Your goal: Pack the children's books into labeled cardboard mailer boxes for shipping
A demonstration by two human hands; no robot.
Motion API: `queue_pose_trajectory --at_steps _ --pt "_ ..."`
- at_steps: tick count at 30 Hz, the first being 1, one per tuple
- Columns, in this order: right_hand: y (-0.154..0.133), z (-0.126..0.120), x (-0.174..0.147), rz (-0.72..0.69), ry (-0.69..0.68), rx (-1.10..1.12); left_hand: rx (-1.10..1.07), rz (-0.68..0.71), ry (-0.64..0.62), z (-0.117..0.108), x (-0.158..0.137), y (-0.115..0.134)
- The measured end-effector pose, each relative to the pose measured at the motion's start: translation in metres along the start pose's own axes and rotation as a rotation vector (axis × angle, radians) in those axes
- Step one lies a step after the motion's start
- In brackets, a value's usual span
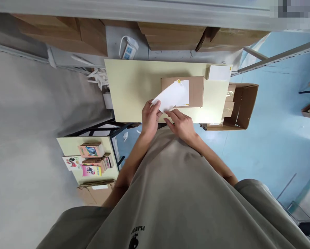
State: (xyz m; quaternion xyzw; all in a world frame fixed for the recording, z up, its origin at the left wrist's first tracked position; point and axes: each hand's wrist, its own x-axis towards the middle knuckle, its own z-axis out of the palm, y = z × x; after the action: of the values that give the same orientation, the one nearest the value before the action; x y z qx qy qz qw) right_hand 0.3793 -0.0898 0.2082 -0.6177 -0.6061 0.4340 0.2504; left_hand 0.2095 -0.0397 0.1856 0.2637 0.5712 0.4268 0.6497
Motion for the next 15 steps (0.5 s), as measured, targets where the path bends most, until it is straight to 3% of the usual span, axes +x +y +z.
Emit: queue_pose_trajectory --at_steps 8,15 --pt "0.053 -0.029 0.005 0.339 0.183 0.602 0.009 -0.049 0.044 0.033 -0.015 -0.029" --pt "0.074 -0.034 0.009 0.406 0.174 0.674 0.008 -0.054 0.054 0.05 -0.026 -0.035"
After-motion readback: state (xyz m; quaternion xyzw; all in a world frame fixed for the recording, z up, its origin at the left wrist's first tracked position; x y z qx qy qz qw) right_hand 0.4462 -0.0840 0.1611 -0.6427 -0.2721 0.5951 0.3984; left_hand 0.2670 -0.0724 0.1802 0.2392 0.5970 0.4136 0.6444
